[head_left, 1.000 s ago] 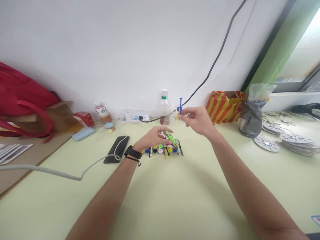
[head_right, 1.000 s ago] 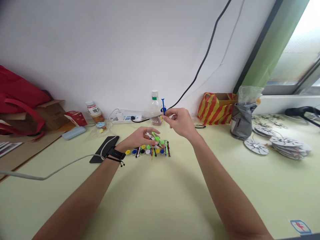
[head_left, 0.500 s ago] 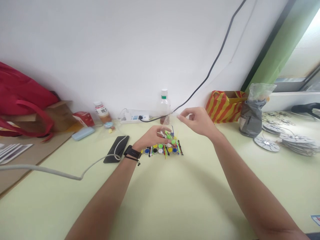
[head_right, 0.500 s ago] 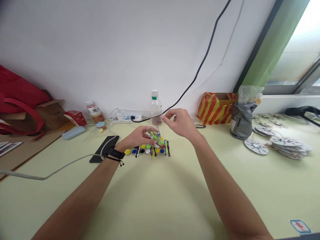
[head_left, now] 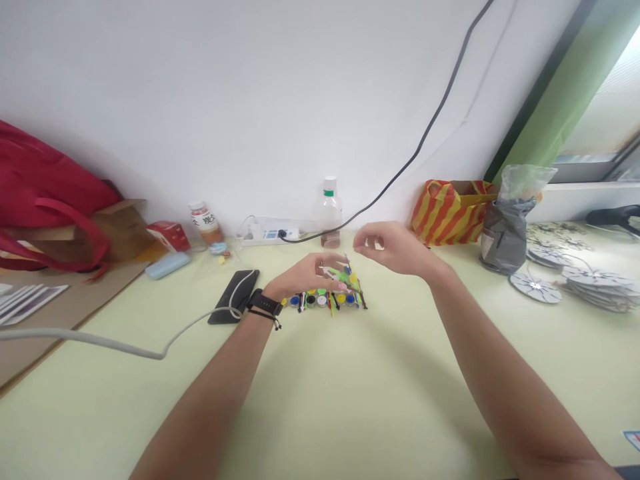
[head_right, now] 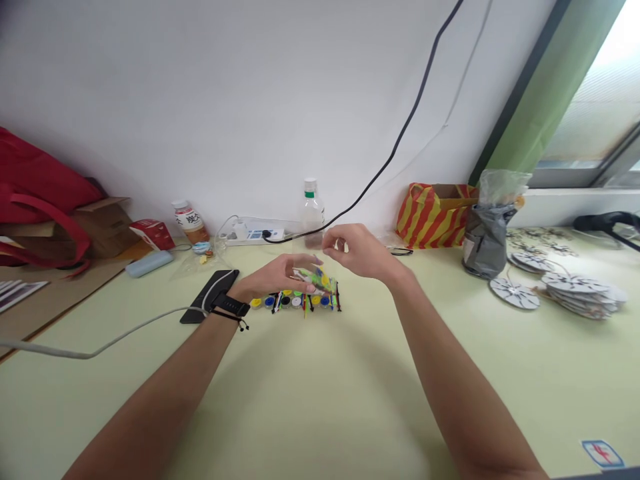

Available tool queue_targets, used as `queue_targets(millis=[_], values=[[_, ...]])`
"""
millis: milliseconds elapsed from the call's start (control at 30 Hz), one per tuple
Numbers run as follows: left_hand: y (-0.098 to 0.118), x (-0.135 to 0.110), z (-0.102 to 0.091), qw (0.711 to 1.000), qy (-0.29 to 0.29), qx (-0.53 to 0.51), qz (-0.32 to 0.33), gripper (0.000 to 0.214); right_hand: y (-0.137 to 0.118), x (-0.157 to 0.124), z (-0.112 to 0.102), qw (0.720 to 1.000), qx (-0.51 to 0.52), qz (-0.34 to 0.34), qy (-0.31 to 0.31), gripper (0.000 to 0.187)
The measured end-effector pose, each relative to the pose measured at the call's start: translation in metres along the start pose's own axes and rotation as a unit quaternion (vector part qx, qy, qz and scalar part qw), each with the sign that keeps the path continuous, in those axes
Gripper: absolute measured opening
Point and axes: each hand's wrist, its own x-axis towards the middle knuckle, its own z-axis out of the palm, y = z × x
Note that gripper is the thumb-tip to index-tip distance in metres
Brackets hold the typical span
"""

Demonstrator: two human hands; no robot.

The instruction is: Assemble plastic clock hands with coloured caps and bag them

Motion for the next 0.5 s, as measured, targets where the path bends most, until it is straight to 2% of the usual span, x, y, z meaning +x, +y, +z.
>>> queue_targets(millis=[67, 200, 400, 500], values=[[0.003, 0.0, 0.001, 1.0, 0.007, -0.008, 0.016, 0.064, -0.003, 0.0, 0.0, 1.0, -0.016, -0.01, 0.003, 0.011], [0.007, 0.001, 0.002, 0.998, 0.03, -0.027, 0.045, 0.063, -0.008, -0.002, -0.001, 0.996, -0.046, -0.017, -0.068, 0.011], [0.003, 0.005, 0.002, 0.994, 0.086, -0.025, 0.064, 0.039, -0.013, -0.003, -0.006, 0.996, -0.023, -0.017, -0.085, 0.012], [0.005, 0.006, 0.002, 0.989, 0.127, -0.025, 0.07, 0.033, -0.012, -0.003, -0.011, 0.996, 0.001, -0.02, -0.092, 0.011]])
